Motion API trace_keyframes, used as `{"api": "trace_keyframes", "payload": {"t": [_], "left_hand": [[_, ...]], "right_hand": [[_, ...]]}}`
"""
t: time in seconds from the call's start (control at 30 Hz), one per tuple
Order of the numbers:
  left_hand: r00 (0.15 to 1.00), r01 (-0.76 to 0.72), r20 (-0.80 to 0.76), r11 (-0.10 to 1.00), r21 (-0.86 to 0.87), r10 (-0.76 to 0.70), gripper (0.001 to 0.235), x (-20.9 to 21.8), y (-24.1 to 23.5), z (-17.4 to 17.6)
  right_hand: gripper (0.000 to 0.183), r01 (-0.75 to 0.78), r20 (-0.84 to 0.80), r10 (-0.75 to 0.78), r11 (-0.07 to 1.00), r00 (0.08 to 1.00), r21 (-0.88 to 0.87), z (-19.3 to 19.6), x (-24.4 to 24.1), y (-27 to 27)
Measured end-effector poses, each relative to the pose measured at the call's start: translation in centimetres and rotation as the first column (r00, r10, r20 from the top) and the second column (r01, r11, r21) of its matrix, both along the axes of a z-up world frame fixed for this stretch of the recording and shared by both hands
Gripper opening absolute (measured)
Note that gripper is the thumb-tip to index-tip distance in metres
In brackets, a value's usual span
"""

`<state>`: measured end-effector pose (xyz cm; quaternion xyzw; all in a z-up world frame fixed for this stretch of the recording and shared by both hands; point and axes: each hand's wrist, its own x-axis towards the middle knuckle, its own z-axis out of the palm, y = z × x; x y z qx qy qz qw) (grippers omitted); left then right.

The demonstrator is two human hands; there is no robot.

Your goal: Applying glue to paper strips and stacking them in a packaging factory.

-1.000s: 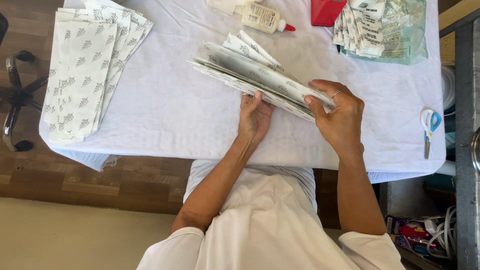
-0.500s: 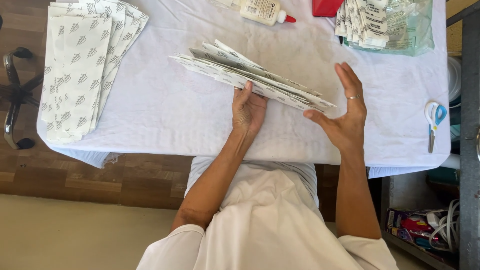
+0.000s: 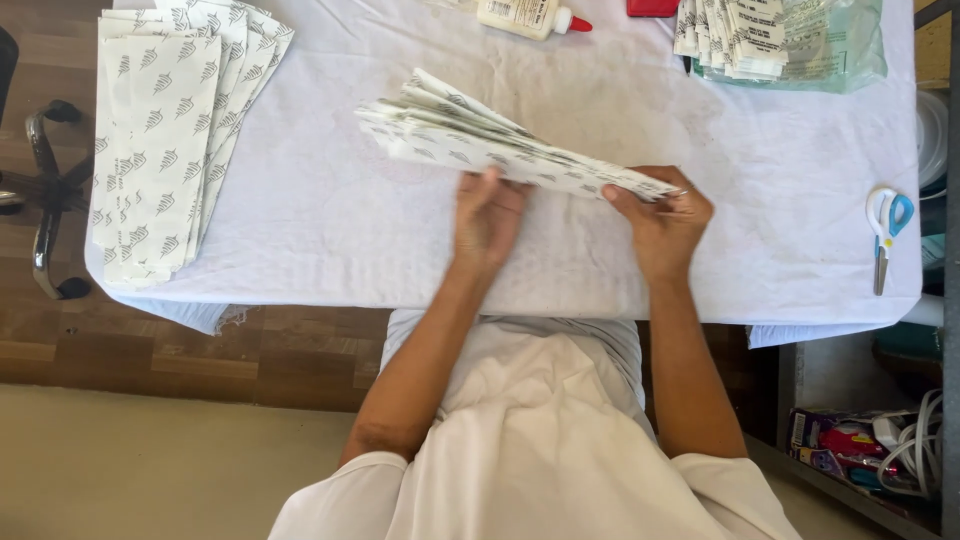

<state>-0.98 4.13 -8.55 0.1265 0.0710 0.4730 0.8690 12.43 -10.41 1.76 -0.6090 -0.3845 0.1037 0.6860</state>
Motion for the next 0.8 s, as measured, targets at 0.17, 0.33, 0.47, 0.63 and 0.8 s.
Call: {"api": "trace_keyframes", "payload": {"t": [0.17, 0.33, 0.47, 0.63, 0.8], "left_hand": [[0.926, -0.078, -0.321, 0.933, 0.35, 0.198, 0.07, -9.7, 4.2, 6.7], [0.669, 0.203, -0.6, 0.668, 0.716, 0.439, 0.086, -12.0, 3.3, 11.2], [0.572, 0.227, -0.551, 0.528, 0.818, 0.607, 0.086, -11.0, 3.4, 12.0], [0.574, 0.192, -0.469, 0.447, 0.874, 0.671, 0.097, -10.6, 3.5, 12.7], [0.657, 0.15, -0.458, 0.491, 0.858, 0.599, 0.1, -10.3, 3.9, 10.6]], "right_hand": [[0.041, -0.085, -0.09, 0.081, 0.995, 0.993, -0.046, 0.3, 3.4, -2.7], [0.03, -0.148, -0.181, 0.156, 0.987, 0.971, 0.06, 0.2, 2.9, -3.3], [0.021, -0.054, -0.315, 0.118, 0.977, 0.942, 0.206, 0.3, 3.2, -3.4], [0.031, -0.132, -0.144, 0.143, 0.987, 0.979, 0.088, 0.8, 4.1, -4.7], [0.049, -0.063, -0.085, 0.077, 0.986, 0.993, 0.154, 0.6, 3.6, -4.5]]}}
